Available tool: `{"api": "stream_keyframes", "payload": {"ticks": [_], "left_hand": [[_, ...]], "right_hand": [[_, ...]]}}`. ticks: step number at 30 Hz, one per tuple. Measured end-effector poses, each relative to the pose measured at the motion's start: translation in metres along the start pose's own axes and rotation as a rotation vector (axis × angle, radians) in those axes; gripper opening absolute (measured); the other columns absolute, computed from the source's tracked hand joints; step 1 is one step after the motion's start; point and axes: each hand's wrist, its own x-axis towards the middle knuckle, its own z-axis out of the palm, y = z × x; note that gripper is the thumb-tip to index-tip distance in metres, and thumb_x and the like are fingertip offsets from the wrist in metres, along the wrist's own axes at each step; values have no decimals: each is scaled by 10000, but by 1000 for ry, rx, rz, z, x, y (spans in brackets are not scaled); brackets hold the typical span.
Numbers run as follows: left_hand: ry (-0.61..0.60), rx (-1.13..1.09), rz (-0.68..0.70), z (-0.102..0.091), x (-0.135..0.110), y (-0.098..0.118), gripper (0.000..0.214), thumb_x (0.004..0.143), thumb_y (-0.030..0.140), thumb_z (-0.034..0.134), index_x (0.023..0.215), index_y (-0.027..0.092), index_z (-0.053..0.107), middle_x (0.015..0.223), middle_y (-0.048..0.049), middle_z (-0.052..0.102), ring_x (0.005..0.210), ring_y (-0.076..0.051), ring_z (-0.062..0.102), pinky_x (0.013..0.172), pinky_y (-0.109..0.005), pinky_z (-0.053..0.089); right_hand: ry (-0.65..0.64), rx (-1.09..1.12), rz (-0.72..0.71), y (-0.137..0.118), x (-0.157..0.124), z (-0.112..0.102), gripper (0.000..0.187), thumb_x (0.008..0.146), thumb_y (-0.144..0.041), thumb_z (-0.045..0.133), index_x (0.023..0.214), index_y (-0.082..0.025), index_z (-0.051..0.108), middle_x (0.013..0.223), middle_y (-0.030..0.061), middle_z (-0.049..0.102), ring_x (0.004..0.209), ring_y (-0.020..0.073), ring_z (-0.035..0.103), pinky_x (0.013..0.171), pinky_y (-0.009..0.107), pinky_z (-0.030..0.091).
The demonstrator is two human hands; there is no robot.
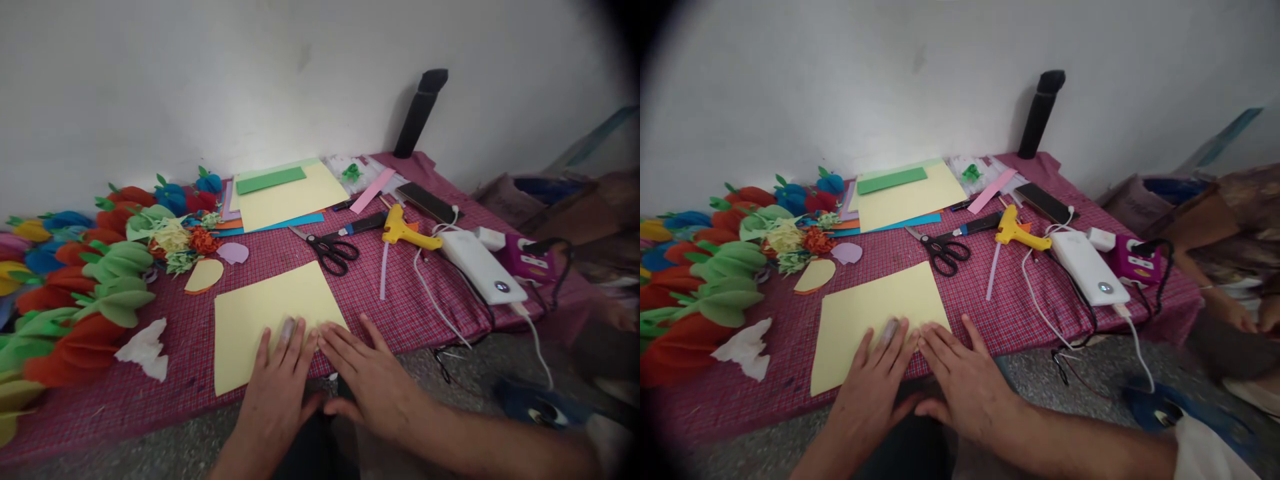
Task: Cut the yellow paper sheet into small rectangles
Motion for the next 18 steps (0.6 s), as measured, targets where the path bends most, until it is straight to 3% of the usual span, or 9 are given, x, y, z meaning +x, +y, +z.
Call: {"api": "stream_keyframes", "payload": {"ticks": [8, 18], "left_hand": [[48, 37, -18, 1, -14, -9, 635, 780, 469, 413, 1315, 152, 286, 1364, -115, 306, 1253, -277, 253, 1012, -500, 160], [43, 111, -233, 1, -79, -42, 639, 792, 464, 400, 1330, 151, 251, 1333, -116, 358, 1242, -274, 281, 1014, -501, 143]], "right_hand": [[-6, -50, 113, 16, -15, -12, 601, 784, -563, 367, 1275, -216, 363, 1308, 48, 403, 1221, 270, 293, 990, 551, 110], [68, -116, 100, 21, -20, -11, 569, 781, -525, 416, 1258, -217, 393, 1249, 74, 474, 1182, 277, 355, 970, 563, 156]]}}
